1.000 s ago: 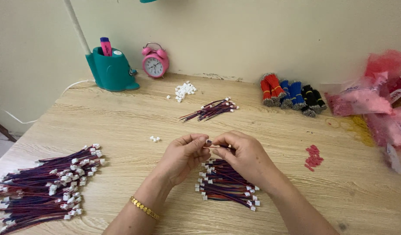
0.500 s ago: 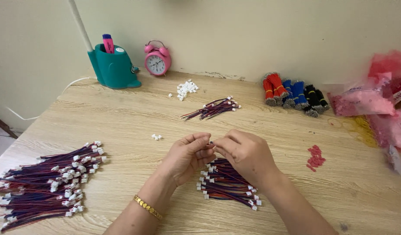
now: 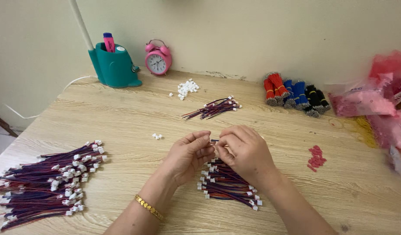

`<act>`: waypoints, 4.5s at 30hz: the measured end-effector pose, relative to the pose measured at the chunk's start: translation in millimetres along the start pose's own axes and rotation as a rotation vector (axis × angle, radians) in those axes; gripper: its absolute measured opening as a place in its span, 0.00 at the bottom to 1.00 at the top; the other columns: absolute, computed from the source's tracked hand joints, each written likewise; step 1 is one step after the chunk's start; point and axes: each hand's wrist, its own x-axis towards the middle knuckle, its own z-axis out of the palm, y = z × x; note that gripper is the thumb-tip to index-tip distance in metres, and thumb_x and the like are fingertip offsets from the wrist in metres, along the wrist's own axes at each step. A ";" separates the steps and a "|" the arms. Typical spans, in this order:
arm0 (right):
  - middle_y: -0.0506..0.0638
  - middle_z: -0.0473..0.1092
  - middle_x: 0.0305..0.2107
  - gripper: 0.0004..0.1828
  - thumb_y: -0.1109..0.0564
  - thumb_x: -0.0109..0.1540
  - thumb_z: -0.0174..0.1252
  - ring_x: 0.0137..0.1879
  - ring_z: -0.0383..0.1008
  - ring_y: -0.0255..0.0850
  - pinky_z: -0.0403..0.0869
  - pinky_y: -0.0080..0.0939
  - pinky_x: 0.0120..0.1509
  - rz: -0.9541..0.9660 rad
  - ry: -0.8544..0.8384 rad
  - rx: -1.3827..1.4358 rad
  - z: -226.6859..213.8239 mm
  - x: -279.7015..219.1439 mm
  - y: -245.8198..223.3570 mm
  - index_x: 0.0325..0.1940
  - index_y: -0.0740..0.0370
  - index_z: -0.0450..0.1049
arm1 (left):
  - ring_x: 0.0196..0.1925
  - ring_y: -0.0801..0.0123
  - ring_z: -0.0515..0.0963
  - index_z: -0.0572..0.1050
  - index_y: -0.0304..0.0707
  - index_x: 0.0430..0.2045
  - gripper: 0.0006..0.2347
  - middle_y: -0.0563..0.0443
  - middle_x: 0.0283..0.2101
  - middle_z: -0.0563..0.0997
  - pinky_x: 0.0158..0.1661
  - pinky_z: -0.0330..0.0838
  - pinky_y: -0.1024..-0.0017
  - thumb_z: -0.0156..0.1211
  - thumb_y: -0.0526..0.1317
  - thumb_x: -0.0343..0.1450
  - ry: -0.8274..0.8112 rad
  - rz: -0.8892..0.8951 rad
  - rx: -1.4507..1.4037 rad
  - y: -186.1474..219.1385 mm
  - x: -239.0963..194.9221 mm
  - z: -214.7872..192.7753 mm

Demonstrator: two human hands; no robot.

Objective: The person assembles wire harnesses by inserting small white plastic connectors onto the ends of multi-colored wires. They repeatedly pick up a wire, slide a connector onto it, and place the finished piece into a growing pile on the table.

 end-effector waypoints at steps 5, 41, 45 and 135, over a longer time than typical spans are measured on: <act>0.43 0.70 0.29 0.07 0.58 0.55 0.62 0.36 0.74 0.41 0.72 0.40 0.40 0.018 0.029 -0.002 4.4 -1.3 2.1 0.25 0.52 0.70 | 0.31 0.64 0.85 0.75 0.35 0.40 0.10 0.44 0.29 0.83 0.37 0.81 0.68 0.63 0.35 0.67 -0.026 0.016 -0.004 -1.8 -0.7 1.3; 0.42 0.70 0.28 0.06 0.59 0.56 0.61 0.33 0.76 0.42 0.73 0.39 0.37 0.116 -0.040 0.024 9.2 -4.9 -0.2 0.26 0.53 0.70 | 0.35 0.68 0.84 0.78 0.33 0.42 0.10 0.48 0.33 0.82 0.40 0.79 0.73 0.62 0.33 0.68 0.001 0.156 0.223 -11.0 4.6 -2.4; 0.53 0.77 0.32 0.02 0.61 0.57 0.59 0.36 0.79 0.50 0.75 0.46 0.39 0.438 -0.276 0.406 -6.4 1.2 0.9 0.33 0.60 0.76 | 0.35 0.70 0.81 0.80 0.33 0.42 0.10 0.47 0.34 0.83 0.40 0.79 0.73 0.63 0.33 0.68 0.062 0.158 0.460 0.2 -13.7 12.6; 0.42 0.73 0.42 0.13 0.50 0.60 0.59 0.53 0.73 0.41 0.70 0.41 0.57 0.318 -0.318 0.116 -21.6 -23.5 33.1 0.48 0.46 0.76 | 0.33 0.68 0.85 0.84 0.51 0.27 0.06 0.58 0.25 0.85 0.37 0.76 0.71 0.63 0.45 0.63 0.026 0.261 1.276 34.9 -32.8 18.7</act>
